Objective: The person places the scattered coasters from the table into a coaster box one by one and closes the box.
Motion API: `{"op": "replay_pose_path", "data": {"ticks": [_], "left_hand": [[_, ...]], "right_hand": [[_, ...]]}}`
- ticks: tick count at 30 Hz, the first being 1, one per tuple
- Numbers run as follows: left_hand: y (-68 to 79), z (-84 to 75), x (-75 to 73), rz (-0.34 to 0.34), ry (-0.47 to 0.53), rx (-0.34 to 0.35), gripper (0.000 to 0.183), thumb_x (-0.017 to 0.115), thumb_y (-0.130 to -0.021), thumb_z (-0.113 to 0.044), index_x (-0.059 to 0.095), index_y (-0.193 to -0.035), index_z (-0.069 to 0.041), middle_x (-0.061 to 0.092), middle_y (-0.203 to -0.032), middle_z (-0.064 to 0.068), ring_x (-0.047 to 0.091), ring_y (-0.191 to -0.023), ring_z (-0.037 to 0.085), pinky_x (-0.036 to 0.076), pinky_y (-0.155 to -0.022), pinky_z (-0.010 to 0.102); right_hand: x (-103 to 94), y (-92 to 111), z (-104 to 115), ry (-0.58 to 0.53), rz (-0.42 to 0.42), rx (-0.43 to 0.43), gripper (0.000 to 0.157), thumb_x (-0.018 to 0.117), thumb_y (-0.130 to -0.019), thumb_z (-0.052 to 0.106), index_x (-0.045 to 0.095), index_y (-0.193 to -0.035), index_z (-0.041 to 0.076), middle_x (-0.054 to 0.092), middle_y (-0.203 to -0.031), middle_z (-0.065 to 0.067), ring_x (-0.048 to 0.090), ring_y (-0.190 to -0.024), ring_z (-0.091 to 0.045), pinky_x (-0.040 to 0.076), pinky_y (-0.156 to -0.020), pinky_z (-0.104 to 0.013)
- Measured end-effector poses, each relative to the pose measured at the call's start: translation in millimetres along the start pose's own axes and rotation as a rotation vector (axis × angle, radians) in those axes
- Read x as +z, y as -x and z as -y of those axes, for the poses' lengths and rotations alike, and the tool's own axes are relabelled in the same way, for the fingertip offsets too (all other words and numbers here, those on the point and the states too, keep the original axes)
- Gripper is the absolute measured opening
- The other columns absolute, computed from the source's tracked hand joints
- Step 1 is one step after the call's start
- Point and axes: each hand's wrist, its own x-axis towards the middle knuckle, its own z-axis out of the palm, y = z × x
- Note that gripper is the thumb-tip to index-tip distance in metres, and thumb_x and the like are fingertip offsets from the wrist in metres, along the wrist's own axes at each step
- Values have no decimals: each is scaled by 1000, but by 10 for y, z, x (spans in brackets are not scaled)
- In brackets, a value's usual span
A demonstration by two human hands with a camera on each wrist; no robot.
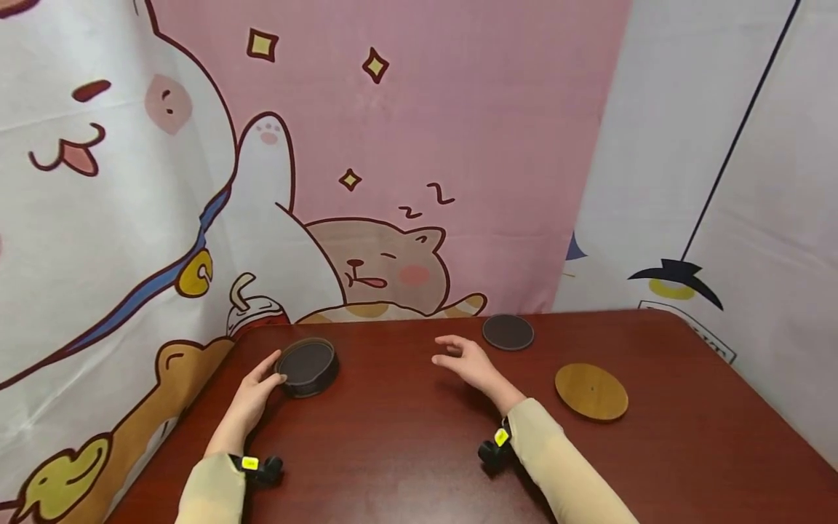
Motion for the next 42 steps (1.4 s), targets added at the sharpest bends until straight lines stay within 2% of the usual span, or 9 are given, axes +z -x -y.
{"op": "replay_pose_path", "data": {"ticks": [5,9,12,14,17,21,25,32,42], "left_hand": [[-11,19,2,-9,3,-2,60,56,-82,-12,33,-137,-17,24,-142,9,17,-128,22,16,-101,43],[-10,28,9,-4,0,0,60,56,-82,-12,33,-137,-17,25,-141,9,18,-128,22,17,-101,42],[-11,15,6,1,-6,12,60,56,-82,-12,32,-137,-16,25,-141,9,19,-127,22,17,-100,42],[-10,-6,-2,3,-9,13,60,55,-82,-12,32,-138,-16,25,-141,10,19,-127,22,17,-100,42],[-14,-19,-6,5,-21,12,61,55,-82,-12,32,-138,-16,24,-141,11,20,-127,23,17,-100,43],[-8,-1,5,1,-28,7,61,56,-81,-12,32,-137,-16,25,-141,11,22,-126,24,19,-100,42],[7,7,15,-5,-19,6,60,55,-81,-11,33,-137,-15,25,-141,11,22,-126,24,19,-100,43],[20,5,27,-5,-21,4,61,55,-81,-12,32,-137,-16,23,-142,10,18,-128,24,17,-100,43],[9,-7,21,5,-1,-2,60,55,-82,-10,32,-137,-16,23,-142,10,18,-127,23,16,-101,42]], "right_hand": [[-312,11,-36,4,-268,-12,49,66,-76,36,55,-116,12,50,-122,-13,45,-111,-33,39,-86,-46],[-537,25,-150,136,-487,-31,46,65,-77,31,56,-116,8,47,-121,-15,44,-109,-34,35,-86,-47],[-675,39,-273,228,-607,-24,47,67,-76,27,55,-116,5,46,-120,-16,40,-111,-32,31,-90,-46],[-738,47,-347,244,-645,10,53,67,-75,29,53,-119,4,44,-123,-16,37,-114,-32,29,-91,-46],[-812,56,-445,205,-638,101,69,68,-73,39,44,-128,4,38,-129,-18,31,-119,-34,27,-94,-48],[-856,47,-516,136,-555,242,93,66,-67,53,28,-138,6,26,-138,-20,24,-124,-36,23,-96,-51],[-860,14,-532,151,-483,322,104,65,-63,60,17,-141,9,20,-140,-21,20,-124,-39,14,-94,-59],[-851,-23,-525,370,-408,334,112,66,-57,65,17,-141,10,22,-139,-23,25,-121,-40,17,-83,-61],[-788,-28,-559,497,-347,325,111,71,-55,58,20,-139,6,21,-136,-29,18,-122,-45,12,-87,-61]]}}
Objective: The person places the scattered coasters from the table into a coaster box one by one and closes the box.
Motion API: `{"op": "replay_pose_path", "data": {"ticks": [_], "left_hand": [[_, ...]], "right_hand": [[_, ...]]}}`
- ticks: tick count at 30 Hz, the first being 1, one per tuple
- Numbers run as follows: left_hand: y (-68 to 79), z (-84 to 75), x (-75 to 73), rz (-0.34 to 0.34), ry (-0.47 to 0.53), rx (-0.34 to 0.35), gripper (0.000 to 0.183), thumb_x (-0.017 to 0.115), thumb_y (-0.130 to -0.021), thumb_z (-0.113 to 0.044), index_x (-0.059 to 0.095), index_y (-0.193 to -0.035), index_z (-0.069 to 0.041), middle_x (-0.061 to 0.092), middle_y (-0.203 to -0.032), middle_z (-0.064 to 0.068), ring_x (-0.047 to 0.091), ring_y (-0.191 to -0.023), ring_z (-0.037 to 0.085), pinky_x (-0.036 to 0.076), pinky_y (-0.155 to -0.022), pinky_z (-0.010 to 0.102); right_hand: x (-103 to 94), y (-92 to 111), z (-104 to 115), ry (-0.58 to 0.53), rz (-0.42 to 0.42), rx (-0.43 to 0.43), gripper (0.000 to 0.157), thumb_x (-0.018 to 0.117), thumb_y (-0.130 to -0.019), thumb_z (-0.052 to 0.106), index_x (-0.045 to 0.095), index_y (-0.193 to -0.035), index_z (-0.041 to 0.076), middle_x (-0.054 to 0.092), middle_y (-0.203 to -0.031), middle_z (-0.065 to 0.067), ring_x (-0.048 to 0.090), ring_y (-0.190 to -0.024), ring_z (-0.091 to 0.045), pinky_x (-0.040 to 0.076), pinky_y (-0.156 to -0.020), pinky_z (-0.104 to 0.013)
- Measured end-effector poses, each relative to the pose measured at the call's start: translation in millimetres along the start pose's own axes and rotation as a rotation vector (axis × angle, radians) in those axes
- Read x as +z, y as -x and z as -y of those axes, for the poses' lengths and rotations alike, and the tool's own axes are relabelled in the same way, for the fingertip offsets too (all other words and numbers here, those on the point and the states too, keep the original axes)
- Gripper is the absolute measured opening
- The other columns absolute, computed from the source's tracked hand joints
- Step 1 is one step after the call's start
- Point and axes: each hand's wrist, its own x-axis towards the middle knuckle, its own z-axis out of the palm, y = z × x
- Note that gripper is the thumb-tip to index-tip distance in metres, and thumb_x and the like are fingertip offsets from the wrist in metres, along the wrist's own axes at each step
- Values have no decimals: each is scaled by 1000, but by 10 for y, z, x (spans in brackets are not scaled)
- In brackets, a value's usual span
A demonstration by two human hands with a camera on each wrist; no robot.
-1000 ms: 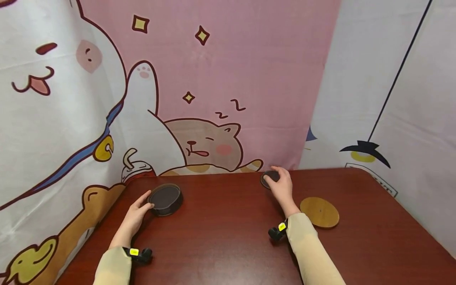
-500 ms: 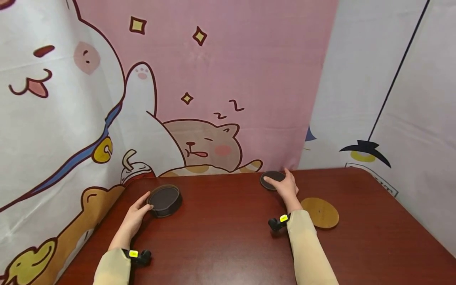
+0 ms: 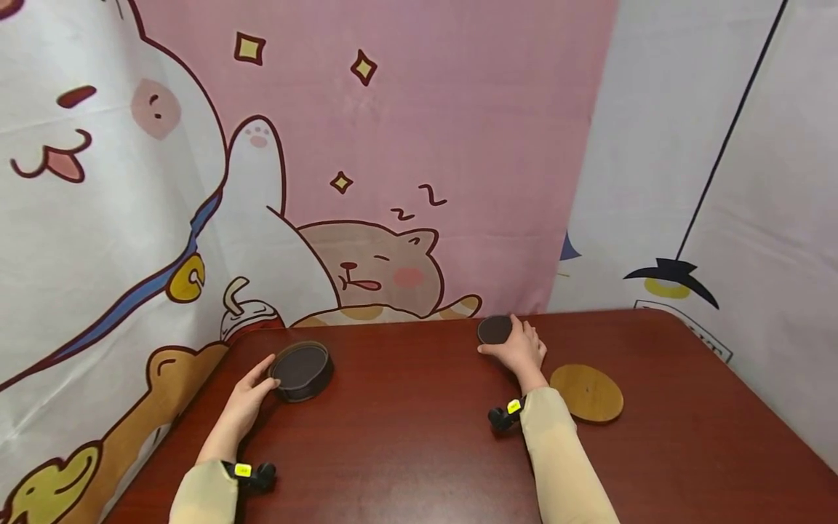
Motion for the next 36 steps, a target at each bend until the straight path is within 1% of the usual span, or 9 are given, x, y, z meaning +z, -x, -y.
{"op": "replay_pose_path", "data": {"ticks": [5,8,13,16,22,27,32,35,36], "left_hand": [[2,3,-5,0,0,-2,59,55,-83,-10,33,-137,-16,22,-142,10,16,-128,23,15,-101,43],[-1,-18,0,-4,-16,4,59,55,-82,-11,34,-137,-17,24,-141,9,19,-127,23,16,-100,42],[2,-46,4,-6,-32,8,59,55,-82,-12,34,-137,-18,26,-141,10,21,-126,24,17,-100,43],[11,-40,4,-3,-19,10,59,55,-82,-12,34,-137,-18,25,-141,10,21,-126,24,17,-100,43],[25,-26,5,9,2,9,59,54,-83,-10,32,-137,-16,25,-141,11,22,-126,23,18,-100,42],[68,-110,15,16,18,-5,59,53,-83,-8,31,-138,-13,23,-142,12,19,-127,25,16,-101,43],[140,-232,37,18,1,-4,59,52,-83,-7,31,-138,-11,22,-142,14,17,-128,27,14,-101,45],[154,-249,40,17,-8,-2,59,52,-83,-8,31,-138,-10,22,-142,14,17,-128,27,15,-101,44],[136,-219,35,15,-9,1,59,52,-83,-8,31,-138,-11,23,-141,14,18,-128,27,15,-101,44]], "right_hand": [[20,30,6,15,-3,-10,108,73,-57,52,20,-139,4,13,-137,-33,10,-123,-47,8,-90,-61],[21,36,14,26,-10,-11,107,72,-58,53,20,-138,4,13,-137,-33,9,-124,-48,8,-90,-61],[11,30,18,70,-15,-16,104,69,-61,55,22,-138,2,22,-134,-30,17,-121,-46,13,-89,-60],[1,35,18,82,-14,-24,103,68,-62,56,24,-137,2,26,-131,-29,22,-118,-46,15,-87,-60],[-5,61,2,85,5,-24,103,69,-60,56,26,-136,2,27,-130,-30,23,-115,-46,15,-86,-60],[-9,76,5,89,11,-26,101,69,-60,56,27,-136,4,26,-131,-29,22,-117,-45,14,-87,-60],[-22,80,12,135,47,-39,107,65,-60,63,22,-138,3,19,-135,-32,16,-121,-47,13,-87,-62],[-23,78,12,149,50,-44,108,64,-60,64,22,-138,3,21,-135,-30,15,-121,-47,13,-88,-62],[-18,73,7,149,45,-46,107,64,-60,64,23,-138,3,22,-134,-29,16,-121,-46,14,-88,-62]]}}
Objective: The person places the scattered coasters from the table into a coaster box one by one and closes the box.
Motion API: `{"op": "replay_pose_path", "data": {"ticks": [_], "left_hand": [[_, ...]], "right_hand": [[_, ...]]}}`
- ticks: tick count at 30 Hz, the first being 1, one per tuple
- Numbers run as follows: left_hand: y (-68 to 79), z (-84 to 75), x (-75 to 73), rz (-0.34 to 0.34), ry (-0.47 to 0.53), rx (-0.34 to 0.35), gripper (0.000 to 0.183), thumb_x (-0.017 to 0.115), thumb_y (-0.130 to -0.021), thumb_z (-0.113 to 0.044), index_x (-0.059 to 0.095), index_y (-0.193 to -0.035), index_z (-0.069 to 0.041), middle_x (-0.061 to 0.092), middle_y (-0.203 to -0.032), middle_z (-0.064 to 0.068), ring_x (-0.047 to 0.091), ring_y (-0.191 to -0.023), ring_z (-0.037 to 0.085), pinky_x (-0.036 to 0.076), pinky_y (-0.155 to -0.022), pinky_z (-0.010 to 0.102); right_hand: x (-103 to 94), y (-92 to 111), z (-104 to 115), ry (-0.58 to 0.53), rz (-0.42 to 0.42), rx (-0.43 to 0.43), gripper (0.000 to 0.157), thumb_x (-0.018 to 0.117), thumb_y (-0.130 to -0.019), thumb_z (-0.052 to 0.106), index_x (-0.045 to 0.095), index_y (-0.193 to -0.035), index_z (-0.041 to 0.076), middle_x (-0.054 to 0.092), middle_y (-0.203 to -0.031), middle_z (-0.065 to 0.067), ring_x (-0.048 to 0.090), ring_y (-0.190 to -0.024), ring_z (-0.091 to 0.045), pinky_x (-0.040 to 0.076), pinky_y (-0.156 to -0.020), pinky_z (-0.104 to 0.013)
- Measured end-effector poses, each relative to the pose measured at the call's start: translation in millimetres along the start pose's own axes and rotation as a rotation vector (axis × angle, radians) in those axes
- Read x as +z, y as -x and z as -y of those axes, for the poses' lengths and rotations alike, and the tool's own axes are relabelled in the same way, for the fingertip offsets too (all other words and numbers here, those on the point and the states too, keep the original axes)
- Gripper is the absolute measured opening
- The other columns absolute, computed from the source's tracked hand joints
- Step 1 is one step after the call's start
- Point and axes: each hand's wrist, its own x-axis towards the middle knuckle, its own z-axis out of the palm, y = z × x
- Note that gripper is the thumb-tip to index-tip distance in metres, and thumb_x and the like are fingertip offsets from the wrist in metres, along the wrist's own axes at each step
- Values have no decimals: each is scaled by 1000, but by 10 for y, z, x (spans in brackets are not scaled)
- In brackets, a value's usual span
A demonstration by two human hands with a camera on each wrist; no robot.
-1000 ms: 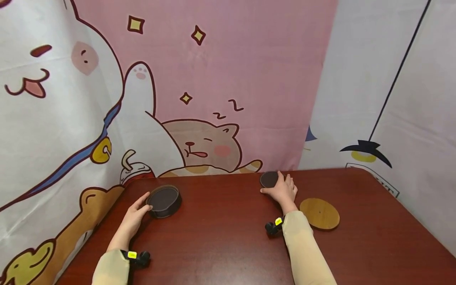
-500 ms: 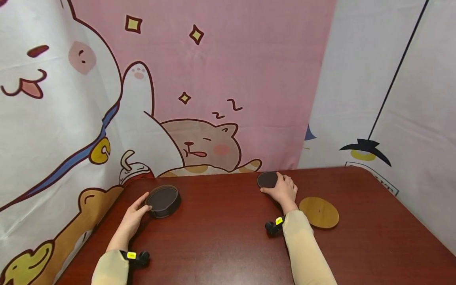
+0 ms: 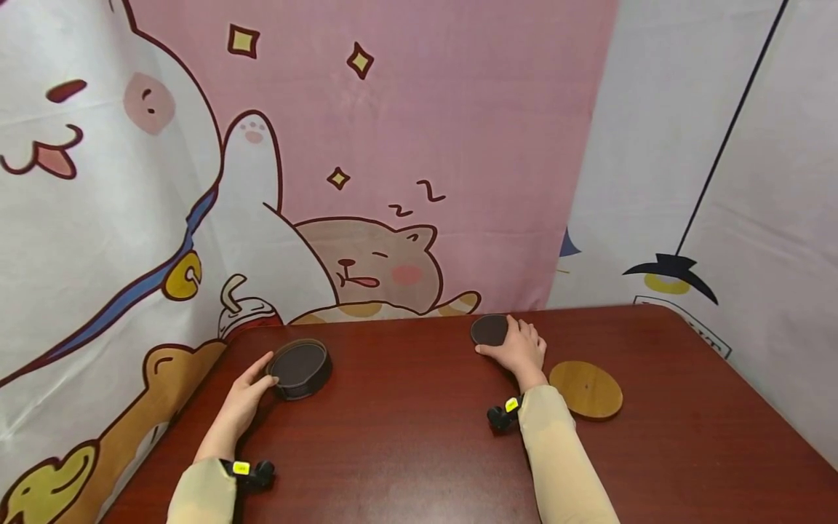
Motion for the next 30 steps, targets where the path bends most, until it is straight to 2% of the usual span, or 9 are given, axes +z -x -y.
{"op": "replay_pose_path", "data": {"ticks": [6,9,14,17,25,30], "left_hand": [[-114,191,-31,-14,-22,13,59,55,-82,-11,33,-137,-15,25,-141,11,21,-126,24,18,-100,43],[-83,135,-22,-11,-11,-2,59,54,-82,-9,33,-137,-14,25,-141,11,21,-127,24,18,-100,43],[-21,15,-3,-5,0,-8,59,53,-82,-8,31,-138,-12,22,-142,14,18,-127,27,15,-100,45],[-14,3,-4,-9,2,-5,59,53,-82,-8,32,-137,-12,23,-141,14,18,-127,27,15,-100,45],[-117,178,-44,-15,-39,-5,59,54,-83,-12,33,-137,-18,24,-141,10,20,-127,25,18,-100,44],[-139,223,-38,-25,-44,8,59,54,-82,-14,33,-137,-18,24,-141,10,20,-127,25,18,-100,44]], "right_hand": [[19,5,-16,-24,-71,-8,100,67,-60,59,31,-135,4,34,-129,-26,30,-114,-42,19,-84,-60],[22,6,-14,-20,-78,-9,101,67,-59,61,32,-135,5,35,-129,-26,31,-113,-41,19,-84,-60],[37,-15,-19,21,-19,-11,110,62,-56,69,25,-138,6,25,-135,-27,20,-121,-43,15,-86,-61],[40,-30,-18,21,-18,-18,112,62,-55,70,24,-138,6,26,-136,-24,19,-122,-43,15,-86,-61],[32,-27,-6,2,-66,-23,106,66,-53,67,34,-134,7,41,-127,-20,37,-111,-38,20,-82,-59],[28,-20,2,6,-82,-31,100,65,-54,68,40,-131,9,41,-126,-20,37,-109,-38,20,-79,-60]]}}
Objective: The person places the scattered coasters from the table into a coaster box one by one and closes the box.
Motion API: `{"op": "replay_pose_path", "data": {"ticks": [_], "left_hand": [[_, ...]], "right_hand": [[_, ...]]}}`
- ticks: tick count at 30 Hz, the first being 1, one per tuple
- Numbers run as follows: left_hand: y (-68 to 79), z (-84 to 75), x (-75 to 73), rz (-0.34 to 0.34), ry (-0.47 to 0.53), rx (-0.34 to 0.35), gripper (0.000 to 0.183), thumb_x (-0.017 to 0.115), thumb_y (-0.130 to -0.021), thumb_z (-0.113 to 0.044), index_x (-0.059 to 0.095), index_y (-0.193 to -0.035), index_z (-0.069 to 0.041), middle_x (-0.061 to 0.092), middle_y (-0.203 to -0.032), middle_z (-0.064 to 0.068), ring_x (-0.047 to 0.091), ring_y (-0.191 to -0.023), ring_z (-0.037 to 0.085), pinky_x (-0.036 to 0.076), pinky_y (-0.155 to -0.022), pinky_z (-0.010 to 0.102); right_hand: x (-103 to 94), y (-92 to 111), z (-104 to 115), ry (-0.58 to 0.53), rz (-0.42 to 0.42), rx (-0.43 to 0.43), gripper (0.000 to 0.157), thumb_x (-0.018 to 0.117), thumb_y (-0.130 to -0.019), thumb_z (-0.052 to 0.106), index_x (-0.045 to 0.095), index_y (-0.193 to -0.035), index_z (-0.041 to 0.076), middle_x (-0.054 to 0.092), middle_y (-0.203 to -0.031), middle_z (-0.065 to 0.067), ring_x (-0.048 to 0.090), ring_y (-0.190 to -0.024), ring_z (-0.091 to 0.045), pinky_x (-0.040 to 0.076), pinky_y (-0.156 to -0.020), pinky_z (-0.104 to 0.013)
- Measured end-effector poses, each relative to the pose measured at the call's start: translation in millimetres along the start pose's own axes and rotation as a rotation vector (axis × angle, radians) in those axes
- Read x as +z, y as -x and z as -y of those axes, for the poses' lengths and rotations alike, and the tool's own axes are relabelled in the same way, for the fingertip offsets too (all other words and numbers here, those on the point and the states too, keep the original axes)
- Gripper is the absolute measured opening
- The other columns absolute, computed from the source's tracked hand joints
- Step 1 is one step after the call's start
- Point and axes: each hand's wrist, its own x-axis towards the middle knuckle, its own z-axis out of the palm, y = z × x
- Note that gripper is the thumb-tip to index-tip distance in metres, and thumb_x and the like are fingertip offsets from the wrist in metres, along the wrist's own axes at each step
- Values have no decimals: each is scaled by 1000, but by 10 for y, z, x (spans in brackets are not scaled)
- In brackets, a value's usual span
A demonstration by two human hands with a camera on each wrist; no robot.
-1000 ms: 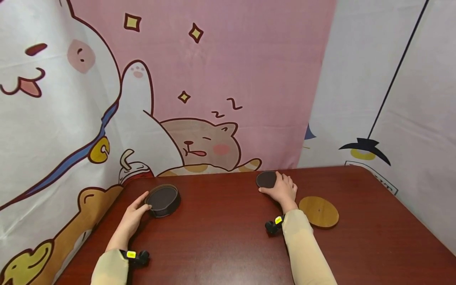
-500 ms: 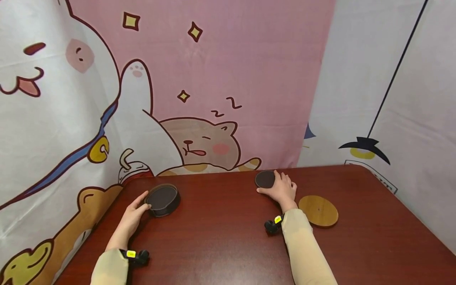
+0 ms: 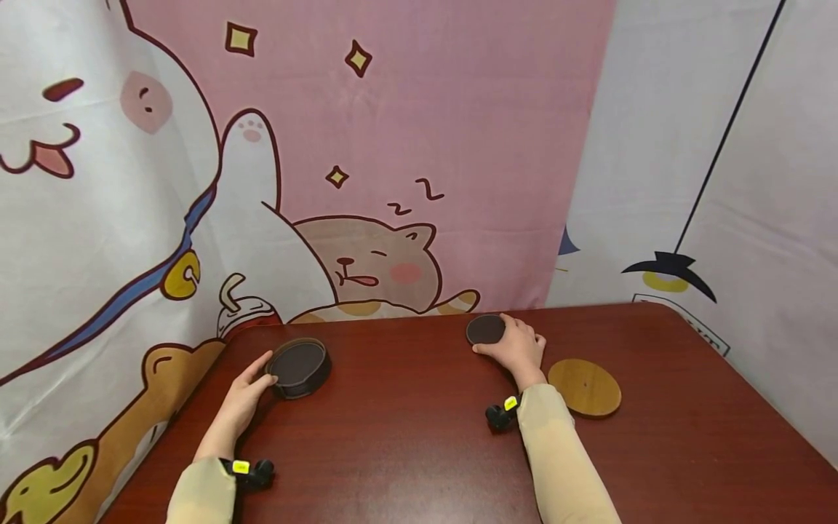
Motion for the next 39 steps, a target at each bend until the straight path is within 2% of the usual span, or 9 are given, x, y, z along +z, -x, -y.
{"op": "replay_pose_path", "data": {"ticks": [7,14,19,29,34,39], "left_hand": [[4,8,-12,-5,14,9,59,55,-82,-12,34,-137,-17,26,-140,11,22,-127,24,18,-100,43],[-7,14,7,-17,14,4,58,56,-81,-12,36,-135,-18,28,-140,8,23,-126,23,19,-100,43],[-7,3,4,-9,9,-1,58,56,-82,-13,36,-136,-18,26,-141,9,21,-127,24,19,-100,44],[6,16,-13,-10,27,-2,58,55,-82,-12,35,-136,-17,27,-140,10,22,-126,24,20,-100,43],[0,6,-17,-2,14,-2,58,55,-82,-14,34,-136,-17,26,-141,10,22,-126,25,20,-100,44],[7,-9,-19,-7,11,-11,58,55,-82,-14,35,-136,-18,27,-140,10,23,-126,25,20,-100,43]], "right_hand": [[33,-35,96,-63,4,-60,89,62,-56,70,53,-122,11,39,-128,-20,37,-113,-36,23,-78,-58],[19,-48,112,-193,21,-128,85,64,-57,66,55,-119,9,38,-129,-20,35,-116,-37,26,-88,-56],[-43,-70,178,-216,21,-197,83,67,-57,63,56,-119,8,38,-129,-21,34,-116,-37,30,-90,-52],[-179,-79,592,-219,28,-310,80,67,-56,64,56,-117,14,39,-129,-15,38,-114,-31,36,-85,-46],[-177,-54,801,-224,23,-371,77,72,-55,57,57,-118,14,41,-129,-14,40,-111,-28,37,-83,-44],[-154,-28,959,-218,43,-383,81,70,-53,62,56,-118,16,39,-130,-13,40,-113,-29,38,-83,-45]]}}
